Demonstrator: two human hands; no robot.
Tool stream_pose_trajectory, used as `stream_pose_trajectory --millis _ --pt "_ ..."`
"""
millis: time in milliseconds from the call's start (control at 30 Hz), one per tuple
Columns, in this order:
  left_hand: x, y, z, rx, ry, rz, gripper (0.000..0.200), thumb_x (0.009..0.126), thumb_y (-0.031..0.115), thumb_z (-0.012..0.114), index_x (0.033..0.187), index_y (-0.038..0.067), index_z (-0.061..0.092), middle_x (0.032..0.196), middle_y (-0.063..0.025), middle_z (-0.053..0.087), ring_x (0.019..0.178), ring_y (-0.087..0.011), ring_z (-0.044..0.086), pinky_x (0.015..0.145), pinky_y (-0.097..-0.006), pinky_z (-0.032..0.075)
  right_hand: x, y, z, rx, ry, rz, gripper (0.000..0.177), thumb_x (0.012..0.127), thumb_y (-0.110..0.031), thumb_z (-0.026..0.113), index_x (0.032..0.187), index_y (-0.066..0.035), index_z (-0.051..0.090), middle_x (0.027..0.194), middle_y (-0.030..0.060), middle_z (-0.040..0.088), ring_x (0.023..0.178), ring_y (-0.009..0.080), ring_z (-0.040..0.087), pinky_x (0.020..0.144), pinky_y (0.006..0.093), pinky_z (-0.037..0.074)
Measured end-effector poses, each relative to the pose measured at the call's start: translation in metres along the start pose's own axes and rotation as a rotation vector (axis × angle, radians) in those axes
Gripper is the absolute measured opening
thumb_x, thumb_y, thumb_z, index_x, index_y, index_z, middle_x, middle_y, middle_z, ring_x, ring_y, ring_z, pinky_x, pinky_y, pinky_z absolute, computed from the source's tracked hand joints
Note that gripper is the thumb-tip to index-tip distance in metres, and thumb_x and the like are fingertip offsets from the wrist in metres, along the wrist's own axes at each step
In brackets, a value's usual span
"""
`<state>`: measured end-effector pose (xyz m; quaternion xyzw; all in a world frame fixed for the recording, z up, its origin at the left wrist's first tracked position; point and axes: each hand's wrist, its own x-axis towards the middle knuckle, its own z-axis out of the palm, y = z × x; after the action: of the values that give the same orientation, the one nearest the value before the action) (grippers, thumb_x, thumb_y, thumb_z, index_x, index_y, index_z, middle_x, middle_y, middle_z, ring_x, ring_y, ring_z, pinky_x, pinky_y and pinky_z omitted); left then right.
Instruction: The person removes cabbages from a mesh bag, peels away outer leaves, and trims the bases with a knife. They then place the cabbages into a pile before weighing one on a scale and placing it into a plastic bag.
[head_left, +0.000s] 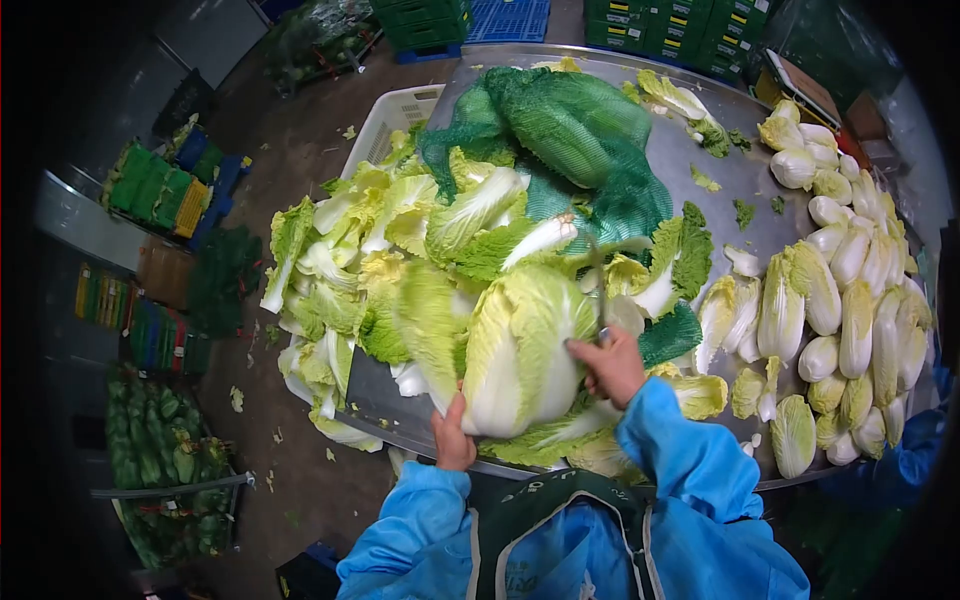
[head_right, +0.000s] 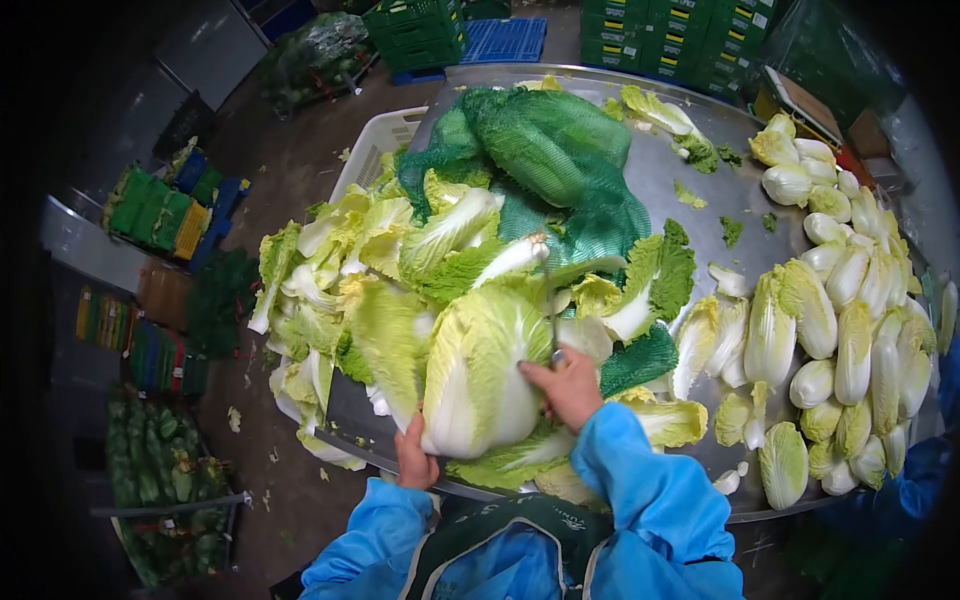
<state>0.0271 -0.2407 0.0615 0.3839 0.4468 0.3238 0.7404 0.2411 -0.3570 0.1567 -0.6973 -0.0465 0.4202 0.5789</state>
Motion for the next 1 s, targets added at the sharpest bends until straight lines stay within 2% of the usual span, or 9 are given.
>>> stream_pose_trajectory --millis 233,300,433,533,567,600,667,767,1000 --pt "0.040 0.009 -0.021 -0.126 -0.014 -0.301 0.030 0.092 0.039 0.046 0.106 0.012 0.048 0.108 -0.0122 0.060 0.093 -0.0227 0.061 0.075 -0.0414 0.050 0.061 0.034 -0.125 -0.783 0.301 -0.177 0.039 0.078 -0.017 0.068 0.107 0.004 0.056 0.086 0.0165 0.065 0.075 0.0232 0.062 0.068 0.0311 0.050" --pt "0.042 -0.003 -0.041 -0.115 -0.016 -0.398 0.028 0.092 0.041 0.045 0.102 0.015 0.049 0.105 -0.0101 0.062 0.093 -0.0239 0.062 0.074 -0.0420 0.051 0.047 0.041 -0.115 -0.634 0.672 -0.771 0.046 0.077 -0.024 0.069 0.108 0.007 0.054 0.095 0.0209 0.063 0.085 0.0287 0.062 0.076 0.0354 0.048" --pt "0.017 -0.001 -0.027 -0.204 -0.047 -0.595 0.031 0.091 0.041 0.047 0.104 0.013 0.048 0.100 -0.0082 0.062 0.091 -0.0264 0.062 0.073 -0.0453 0.051 0.001 0.047 -0.022 -0.342 0.197 -0.202 0.070 0.073 -0.040 0.072 0.118 0.008 0.048 0.095 0.0223 0.062 0.086 0.0254 0.061 0.078 0.0364 0.047" --pt "0.002 0.010 -0.015 0.030 -0.041 -0.661 0.043 0.087 0.033 0.057 0.120 0.012 0.040 0.104 -0.0127 0.059 0.094 -0.0251 0.059 0.081 -0.0387 0.048 0.009 0.070 -0.001 -0.125 0.163 0.000 0.063 0.074 -0.033 0.074 0.117 0.006 0.048 0.082 0.0126 0.062 0.050 0.0162 0.054 0.046 0.0284 0.045" --pt "0.005 0.004 -0.014 0.248 0.137 -0.211 0.065 0.082 0.021 0.065 0.134 0.007 0.029 0.121 -0.0142 0.048 0.106 -0.0245 0.050 0.088 -0.0383 0.043 0.010 0.073 -0.006 -0.059 0.106 0.065 0.062 0.074 -0.032 0.074 0.116 0.007 0.049 0.082 0.0128 0.062 0.046 0.0152 0.052 0.041 0.0272 0.042" --pt "0.004 0.007 -0.017 0.254 0.139 -0.217 0.065 0.082 0.021 0.065 0.134 0.007 0.029 0.121 -0.0142 0.048 0.106 -0.0245 0.050 0.088 -0.0383 0.043 0.010 0.076 -0.010 0.011 0.049 0.134 0.061 0.074 -0.032 0.073 0.114 0.007 0.050 0.083 0.0130 0.062 0.042 0.0141 0.050 0.036 0.0259 0.039" --pt "0.006 0.037 -0.007 0.767 0.120 0.355 0.080 0.077 0.014 0.068 0.140 0.003 0.020 0.133 -0.0142 0.036 0.112 -0.0236 0.042 0.092 -0.0386 0.039 0.015 0.088 -0.008 -0.054 0.045 0.135 0.058 0.074 -0.032 0.074 0.111 0.007 0.053 0.081 0.0123 0.063 0.052 0.0153 0.056 0.047 0.0270 0.045" --pt "0.002 0.020 0.036 0.588 -0.347 -0.010 0.074 0.074 0.015 0.071 0.133 0.000 0.029 0.122 -0.0177 0.047 0.106 -0.0220 0.049 0.084 -0.0335 0.045 0.029 0.112 0.013 -0.108 0.216 -0.249 0.051 0.075 -0.031 0.072 0.108 0.005 0.057 0.082 0.0137 0.066 0.077 0.0200 0.062 0.073 0.0302 0.048" --pt "-0.002 -0.006 0.060 0.336 -0.266 -0.136 0.058 0.075 0.014 0.072 0.120 -0.003 0.039 0.106 -0.0147 0.057 0.093 -0.0215 0.058 0.079 -0.0318 0.048 0.034 0.106 0.038 -0.158 0.293 -0.328 0.032 0.081 -0.025 0.065 0.102 -0.001 0.061 0.074 0.0149 0.064 0.064 0.0218 0.061 0.062 0.0325 0.047"
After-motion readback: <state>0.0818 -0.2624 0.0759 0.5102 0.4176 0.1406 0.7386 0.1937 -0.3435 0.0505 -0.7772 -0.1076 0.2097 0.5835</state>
